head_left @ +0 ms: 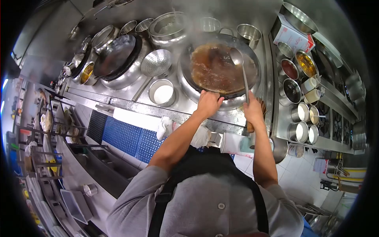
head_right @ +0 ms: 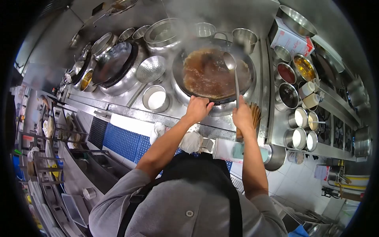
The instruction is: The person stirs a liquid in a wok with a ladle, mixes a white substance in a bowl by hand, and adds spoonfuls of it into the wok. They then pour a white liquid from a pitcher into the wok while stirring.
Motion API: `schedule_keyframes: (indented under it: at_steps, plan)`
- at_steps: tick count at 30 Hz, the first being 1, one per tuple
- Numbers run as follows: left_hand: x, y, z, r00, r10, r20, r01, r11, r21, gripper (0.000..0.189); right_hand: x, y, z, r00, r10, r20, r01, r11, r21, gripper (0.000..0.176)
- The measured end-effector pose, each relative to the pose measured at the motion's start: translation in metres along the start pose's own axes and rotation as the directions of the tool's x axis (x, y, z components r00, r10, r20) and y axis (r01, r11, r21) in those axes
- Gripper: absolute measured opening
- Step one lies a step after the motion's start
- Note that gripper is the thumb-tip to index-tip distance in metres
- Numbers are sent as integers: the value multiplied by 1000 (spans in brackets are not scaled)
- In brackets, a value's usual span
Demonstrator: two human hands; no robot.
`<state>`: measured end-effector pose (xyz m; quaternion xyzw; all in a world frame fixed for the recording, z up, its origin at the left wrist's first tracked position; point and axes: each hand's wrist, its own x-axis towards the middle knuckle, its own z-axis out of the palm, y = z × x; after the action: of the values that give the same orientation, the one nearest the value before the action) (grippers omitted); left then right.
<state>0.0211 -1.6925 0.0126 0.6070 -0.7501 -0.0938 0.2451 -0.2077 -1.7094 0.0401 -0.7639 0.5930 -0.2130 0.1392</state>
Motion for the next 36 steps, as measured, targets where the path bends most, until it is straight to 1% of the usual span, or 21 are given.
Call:
schedule_keyframes:
  at_steps: [1,3,4,5,7,8,9,12,13,16,18,20,22,24,27,30,31,32,33,34,36]
  plan:
    - [0,0,0,999,20,-28,-20,1000,13,32,1,-14,-3,974,175,141,-192,974,118,66]
    - [2,3,0,1000,-2,-2,2,1000,31,32,8,-11,29,968,191,162,-233,921,311,66]
    - [1,4,-1,1000,-16,10,15,999,41,32,7,-7,37,936,208,284,-327,812,483,66]
    - [-1,5,0,1000,-26,9,26,999,34,33,7,-17,31,889,222,401,-440,662,607,65]
    - [0,4,2,999,-42,1,41,999,20,34,8,-6,35,839,78,539,-544,142,827,64]
    - [3,4,0,999,-40,4,39,999,28,34,11,-2,31,822,-19,570,-566,-146,811,63]
    - [4,4,-1,999,-36,12,36,999,35,34,13,2,27,805,-70,589,-582,-286,761,60]
    - [-1,1,7,1000,-28,15,28,999,17,36,13,1,11,808,-121,577,-584,-299,755,59]
    - [2,-3,9,1000,-13,5,13,1000,10,36,15,-2,1,814,-138,565,-578,-292,762,64]
    - [0,2,0,1000,-10,4,10,1000,-21,36,20,-14,-45,857,26,514,-515,25,857,68]
    - [4,0,-2,1000,-8,18,8,1000,-28,35,26,-25,-80,891,69,449,-452,220,864,62]
    - [3,-3,5,1000,-3,25,4,999,-32,34,33,-41,-119,928,110,356,-364,470,804,71]
    - [2,-3,3,1000,11,17,-10,997,-71,32,37,-67,-156,960,133,247,-273,645,714,68]
    - [2,-6,2,999,30,16,-28,994,-109,31,41,-81,-182,983,89,160,-170,773,611,65]
    - [5,-11,3,998,42,49,-35,989,-142,29,45,-93,-186,994,94,-55,-57,882,468,61]
    - [5,-12,-1,994,30,106,-16,991,-130,28,51,-85,-156,977,74,-199,-1,939,345,59]
    - [2,-11,-5,994,36,101,-22,991,-132,27,55,-74,-139,957,-31,-287,67,991,116,59]
    - [3,-11,-7,994,47,97,-34,991,-131,27,55,-64,-118,937,-123,-327,163,982,97,58]
    - [3,-15,-3,996,65,65,-55,988,-142,25,47,-68,-101,975,2,-224,63,957,283,57]
    - [3,-14,-1,995,60,75,-49,988,-145,25,40,-64,-79,969,-18,-246,73,974,216,54]
    - [5,-14,-2,994,54,90,-40,988,-146,24,25,-47,-37,987,49,-150,-12,971,237,58]
